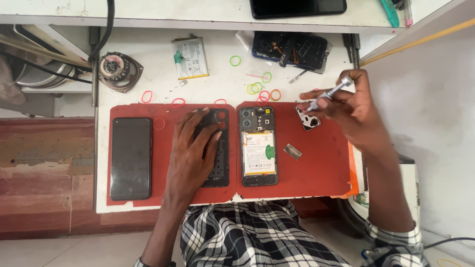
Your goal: The person removes the back cover of a mobile phone by hand and uses a screwdriver to remove internal screws.
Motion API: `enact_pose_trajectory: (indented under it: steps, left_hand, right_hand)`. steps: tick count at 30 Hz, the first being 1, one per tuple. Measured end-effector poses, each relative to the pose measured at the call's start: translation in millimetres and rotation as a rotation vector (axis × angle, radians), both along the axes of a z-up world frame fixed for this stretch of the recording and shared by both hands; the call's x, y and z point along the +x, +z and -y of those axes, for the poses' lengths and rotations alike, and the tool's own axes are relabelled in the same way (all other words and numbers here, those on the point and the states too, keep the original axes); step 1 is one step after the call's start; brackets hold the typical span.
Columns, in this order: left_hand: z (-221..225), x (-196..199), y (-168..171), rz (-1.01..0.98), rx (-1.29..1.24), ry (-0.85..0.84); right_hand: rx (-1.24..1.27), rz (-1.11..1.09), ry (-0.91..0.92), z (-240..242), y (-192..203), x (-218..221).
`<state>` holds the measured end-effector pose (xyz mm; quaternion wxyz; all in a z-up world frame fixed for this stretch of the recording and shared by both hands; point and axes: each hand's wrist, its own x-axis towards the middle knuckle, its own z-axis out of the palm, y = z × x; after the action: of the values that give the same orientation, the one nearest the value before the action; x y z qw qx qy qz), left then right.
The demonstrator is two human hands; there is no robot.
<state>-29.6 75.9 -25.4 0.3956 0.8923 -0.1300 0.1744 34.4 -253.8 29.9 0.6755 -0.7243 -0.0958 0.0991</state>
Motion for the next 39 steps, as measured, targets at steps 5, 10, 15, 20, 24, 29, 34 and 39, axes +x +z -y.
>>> enact_pose_trajectory:
  steps: [5,10,15,20,24,29,34,39]
  left_hand:
    - [-1,1,1,-0.027,-0.017,-0.003]
    - [-2,-2,3,-0.026,-0.018,0.006]
    - [-1,-1,2,0.008,0.000,-0.001]
    - [4,-2,-5,0.045,0.056,-0.018]
    - [3,-3,-7,0.077,0.076,-0.026]
    - [1,-3,-9,0.091,0.085,-0.047]
    - [4,-3,-6,0.080,0.093,-0.069]
    - [11,3,5,0.080,0.056,-0.153]
  right_hand:
    - [-0.045,0.261,0.092,-35,-1,4]
    - [-0.169,0.478,0.170,-47,-22,6]
    - [-0.169,0.368,0.165,-46,-42,0]
    - [-0.143,0.360,0.215,-40,-49,-4]
    - [-0.118,0.401,0.248,-43,-49,-2]
    - [-0.149,0.412,0.240,-42,-52,-2]
    - [-0.209,0.485,0.234,-41,-54,-5]
    - [-0.396,0.873,0.127,-45,-48,-9]
